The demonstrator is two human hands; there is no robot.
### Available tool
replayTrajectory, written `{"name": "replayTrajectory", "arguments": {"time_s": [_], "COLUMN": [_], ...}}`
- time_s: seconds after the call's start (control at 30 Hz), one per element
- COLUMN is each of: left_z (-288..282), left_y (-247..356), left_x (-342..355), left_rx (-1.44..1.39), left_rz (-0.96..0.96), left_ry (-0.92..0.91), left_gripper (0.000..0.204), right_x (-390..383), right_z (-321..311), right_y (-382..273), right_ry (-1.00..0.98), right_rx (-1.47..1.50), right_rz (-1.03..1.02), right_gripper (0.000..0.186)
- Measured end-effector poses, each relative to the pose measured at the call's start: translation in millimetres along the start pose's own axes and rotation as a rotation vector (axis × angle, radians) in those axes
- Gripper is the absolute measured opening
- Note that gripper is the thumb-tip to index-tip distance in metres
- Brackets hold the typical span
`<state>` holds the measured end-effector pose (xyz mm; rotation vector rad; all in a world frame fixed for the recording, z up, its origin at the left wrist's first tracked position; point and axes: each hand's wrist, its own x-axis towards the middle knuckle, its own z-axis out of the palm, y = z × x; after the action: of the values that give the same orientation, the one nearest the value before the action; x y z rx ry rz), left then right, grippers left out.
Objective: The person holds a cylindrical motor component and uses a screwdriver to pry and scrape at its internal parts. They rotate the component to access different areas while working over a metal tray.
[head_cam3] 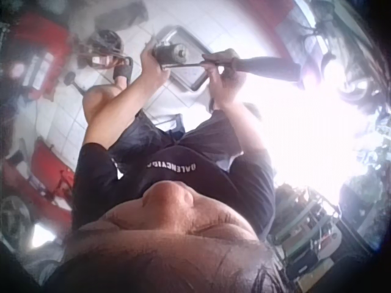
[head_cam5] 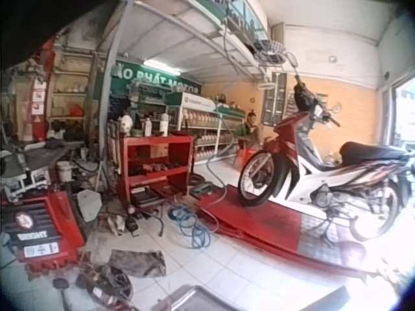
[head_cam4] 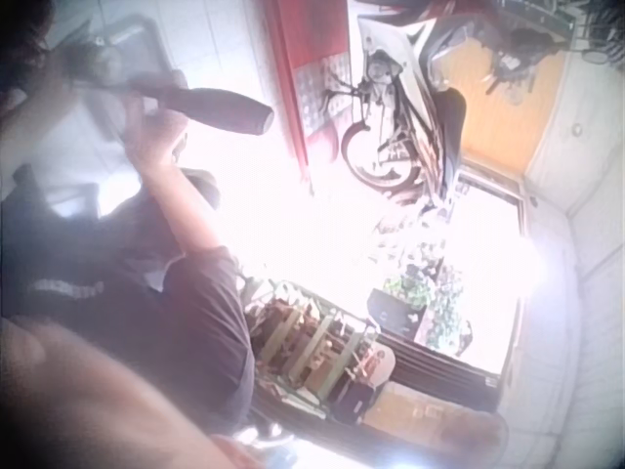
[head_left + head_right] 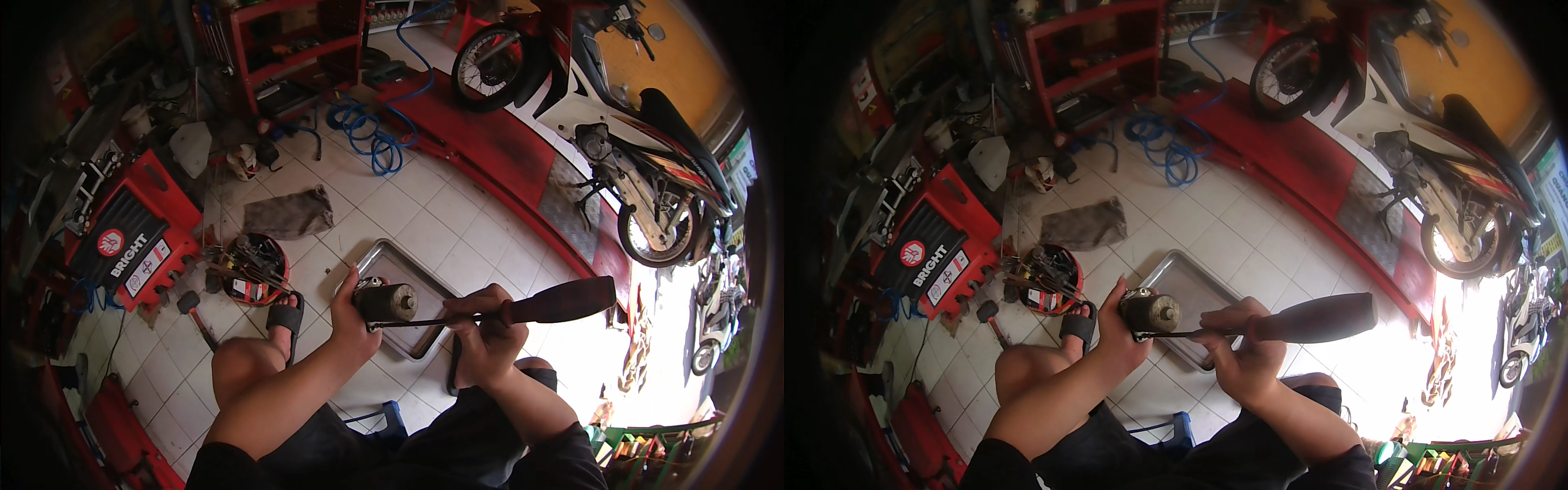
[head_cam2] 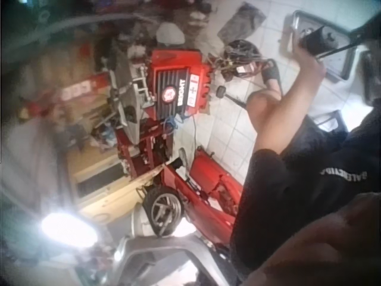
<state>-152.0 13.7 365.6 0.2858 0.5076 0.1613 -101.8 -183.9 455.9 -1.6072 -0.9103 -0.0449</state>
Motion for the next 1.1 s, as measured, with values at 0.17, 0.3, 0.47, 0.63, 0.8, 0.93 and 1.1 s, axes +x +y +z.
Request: {"name": "replayTrajectory", "arguments": {"time_s": [0.17,0.3,0.47,0.63,0.8,0.93,1.1], "left_z": [-0.7,-0.1,-4.7,-5.0,-6.1,-12.8,-11.7], "left_y": [-5.1,-5.4,-12.9,-12.7,-17.3,-22.6,-22.7], "left_x": [1.9,3.2,3.3,4.7,10.5,12.0,16.1], "left_rx": [-0.092,-0.095,-0.098,-0.112,-0.13,-0.081,-0.098], "left_rz": [-0.067,-0.069,-0.115,-0.126,-0.135,-0.135,-0.138], "left_ry": [0.03,0.036,0.017,-0.024,0.037,-0.079,-0.036], "left_gripper": [0.043,0.042,0.042,0.043,0.044,0.045,0.046], "right_x": [21.3,18.1,6.6,21.9,9.9,7.8,20.4], "right_z": [13.6,3.7,-6.2,17.7,-12.8,-12.2,17.5], "right_y": [-22.8,-22.3,-9.1,-31.9,-6.4,-3.7,-24.3], "right_ry": [-0.099,-0.104,-0.101,-0.042,-0.288,-0.256,-0.008], "right_rx": [0.216,0.114,-0.072,0.162,-0.215,-0.217,0.01], "right_rz": [0.009,0.076,0.01,0.029,-0.102,-0.092,-0.037], "right_gripper": [0.051,0.036,0.024,0.045,0.045,0.041,0.036]}}
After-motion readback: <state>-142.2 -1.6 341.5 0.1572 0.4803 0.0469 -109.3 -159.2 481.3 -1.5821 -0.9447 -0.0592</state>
